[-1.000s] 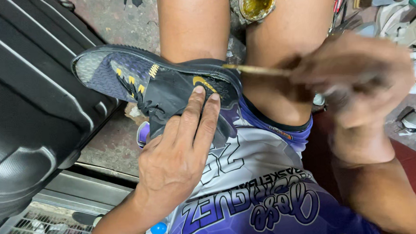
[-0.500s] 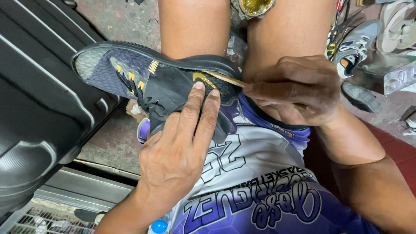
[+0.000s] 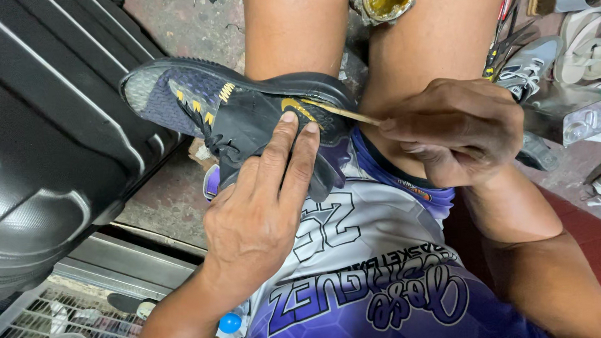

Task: The person sits on the floor and applies a yellowish substance to the sole and side of a black and purple sneaker using a wooden stick. They then wipe the sneaker with a white cloth. The person then picks up a black leather shoe and inspects it by turning it over and examining the sole and interior.

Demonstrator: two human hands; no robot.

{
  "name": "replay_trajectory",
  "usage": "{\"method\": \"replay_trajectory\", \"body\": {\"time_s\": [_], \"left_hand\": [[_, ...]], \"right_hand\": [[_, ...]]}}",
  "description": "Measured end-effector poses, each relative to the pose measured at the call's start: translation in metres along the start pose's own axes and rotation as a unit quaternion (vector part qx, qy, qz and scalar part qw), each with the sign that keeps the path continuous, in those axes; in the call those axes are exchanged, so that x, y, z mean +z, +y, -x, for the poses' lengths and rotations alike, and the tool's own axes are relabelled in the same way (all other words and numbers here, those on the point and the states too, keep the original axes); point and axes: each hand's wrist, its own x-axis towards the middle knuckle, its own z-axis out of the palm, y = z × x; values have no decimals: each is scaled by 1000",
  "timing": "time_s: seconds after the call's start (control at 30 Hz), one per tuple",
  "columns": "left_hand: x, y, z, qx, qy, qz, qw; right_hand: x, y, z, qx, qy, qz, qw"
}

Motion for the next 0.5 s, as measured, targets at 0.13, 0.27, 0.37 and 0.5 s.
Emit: {"method": "replay_trajectory", "body": {"time_s": [0.13,0.27,0.37,0.5], "left_hand": [[1,0,-2,12,-6,9,1000],[0,-1,-1,9,-8,16,1000],[1,-1,-1,11,-8,17,1000],[1,0,-1,22,-16,-1,1000]], "right_hand": [[1,5,-1,9,-13,-19,1000],[8,9,-1,26,-27,-48,998],[10,13,-3,17,-40,-62,997],[11,14,-12,17,-78,-54,995]]}}
